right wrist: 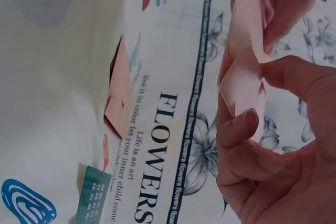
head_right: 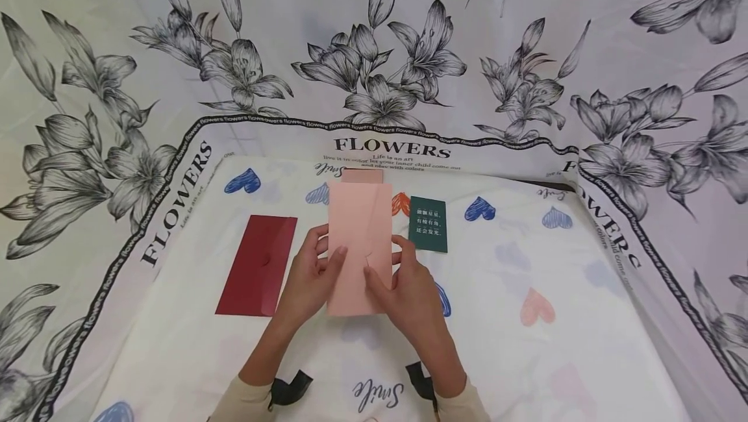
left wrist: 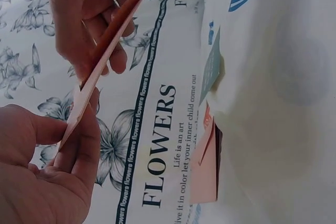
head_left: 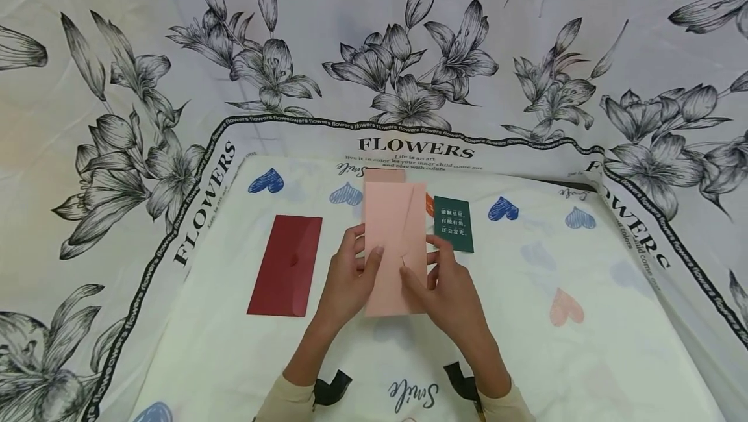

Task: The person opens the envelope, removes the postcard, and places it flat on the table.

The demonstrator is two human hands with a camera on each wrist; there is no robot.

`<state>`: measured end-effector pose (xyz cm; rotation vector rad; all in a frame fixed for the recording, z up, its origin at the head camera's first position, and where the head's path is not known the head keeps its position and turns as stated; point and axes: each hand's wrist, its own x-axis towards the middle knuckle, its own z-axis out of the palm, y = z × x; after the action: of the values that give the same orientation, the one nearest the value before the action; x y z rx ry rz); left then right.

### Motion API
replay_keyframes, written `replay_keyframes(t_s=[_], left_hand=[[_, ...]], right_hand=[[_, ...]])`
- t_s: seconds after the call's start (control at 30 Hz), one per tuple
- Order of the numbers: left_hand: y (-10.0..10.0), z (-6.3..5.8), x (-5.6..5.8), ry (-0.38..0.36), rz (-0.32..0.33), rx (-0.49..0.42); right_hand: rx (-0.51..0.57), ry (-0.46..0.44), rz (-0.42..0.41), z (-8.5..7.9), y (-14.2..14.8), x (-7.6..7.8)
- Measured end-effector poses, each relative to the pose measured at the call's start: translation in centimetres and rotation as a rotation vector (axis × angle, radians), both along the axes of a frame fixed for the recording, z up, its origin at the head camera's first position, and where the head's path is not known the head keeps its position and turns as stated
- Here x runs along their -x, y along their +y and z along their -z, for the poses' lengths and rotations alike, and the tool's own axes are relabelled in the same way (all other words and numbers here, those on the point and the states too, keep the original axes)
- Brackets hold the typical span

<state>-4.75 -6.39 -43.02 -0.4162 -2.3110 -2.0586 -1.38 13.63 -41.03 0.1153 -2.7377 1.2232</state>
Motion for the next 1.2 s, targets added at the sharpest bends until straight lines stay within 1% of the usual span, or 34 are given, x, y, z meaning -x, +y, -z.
replay_keyframes(t_s=[0.13, 0.3, 0.43, 0.5, 0.63, 0.73, 0.9, 1.03, 1.2], left_hand=[[-0.1, 0.0, 0.1, -0.015, -0.008, -0.009], [-0.1, -0.2, 0.2, -0.022, -0.005, -0.031], [-0.2, -0.3, 0.2, -0.032, 0.000, -0.043], [-0.3, -0.3, 0.2, -0.035, -0.006, -0.054], [-0.6, -0.4, 0.3, -0.027, -0.031, -0.088], [-0.9, -0.5, 0.3, -0.023, -0.037, -0.105], [-0.9, -0.6, 0.3, -0.021, -0.019, -0.117], [-0.9, -0.5, 0.2, -0.039, -0.003, -0.148], [-0.8, -0.5, 0.2, -0.083, 0.029, -0.199]], right_hand=[[0.038, 0.014, -0.039, 0.0, 0.7, -0.1], [0.083, 0.012, -0.063, -0.3, 1.3, -0.1], [0.113, 0.021, -0.058, -0.3, 1.7, -0.2], [0.141, 0.041, -0.050, -0.2, 2.0, -0.2], [0.255, 0.078, -0.034, 0.1, 2.7, -0.1], [0.327, 0.090, -0.031, 0.3, 3.0, 0.0], [0.351, 0.097, -0.029, 0.4, 3.3, 0.0], [0.405, 0.063, -0.027, 0.5, 3.4, 0.0], [0.561, -0.041, -0.026, 0.6, 3.5, 0.0]])
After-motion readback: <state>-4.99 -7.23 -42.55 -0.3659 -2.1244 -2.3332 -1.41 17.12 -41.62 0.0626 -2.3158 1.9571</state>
